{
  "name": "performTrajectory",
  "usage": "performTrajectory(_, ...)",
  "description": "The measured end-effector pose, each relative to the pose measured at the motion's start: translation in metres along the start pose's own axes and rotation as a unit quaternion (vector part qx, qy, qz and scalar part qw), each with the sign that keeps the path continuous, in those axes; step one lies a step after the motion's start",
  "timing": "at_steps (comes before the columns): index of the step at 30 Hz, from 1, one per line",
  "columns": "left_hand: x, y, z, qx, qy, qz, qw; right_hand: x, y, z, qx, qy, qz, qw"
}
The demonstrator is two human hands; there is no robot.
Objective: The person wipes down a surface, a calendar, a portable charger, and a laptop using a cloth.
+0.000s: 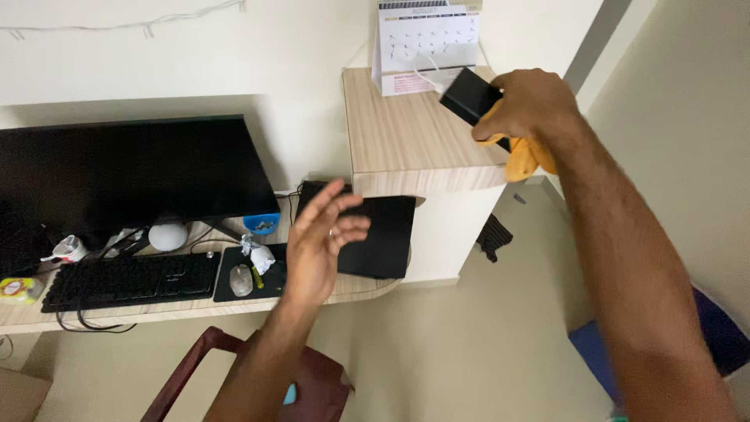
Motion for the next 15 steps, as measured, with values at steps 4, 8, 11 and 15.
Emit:
performTrajectory(4, 0.039, -0.011, -0.022, -0.065, 0.054, -0.041, 0.996, -0.031, 0.051, 0.023, 0.073, -0.042, 0.051, 0.995)
performTrajectory(8, 0.054, -0.018, -0.035, -0.101, 0.076, -0.049, 0.991, -0.042, 0.092, 0.046, 0.099, -0.027, 0.045, 0.994)
performTrajectory(11, 0.057, -0.023, -0.045, -0.123, 0.083, -0.059, 0.987, -0.042, 0.116, 0.065, 0.122, -0.029, 0.008, 0.992)
performTrajectory(15, 0.055, -0.022, -0.053, -0.150, 0.115, -0.047, 0.981, -0.045, 0.139, 0.085, 0.138, -0.057, -0.008, 0.989)
Point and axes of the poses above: each hand's wrist, its own y-axis towards the middle knuckle, its own z-axis out of the palm, x = y × z, the point moved 7 cm from there along y, towards the middle knuckle, and after that the axes turned 11 degrees about y, right-handed, at the moved point
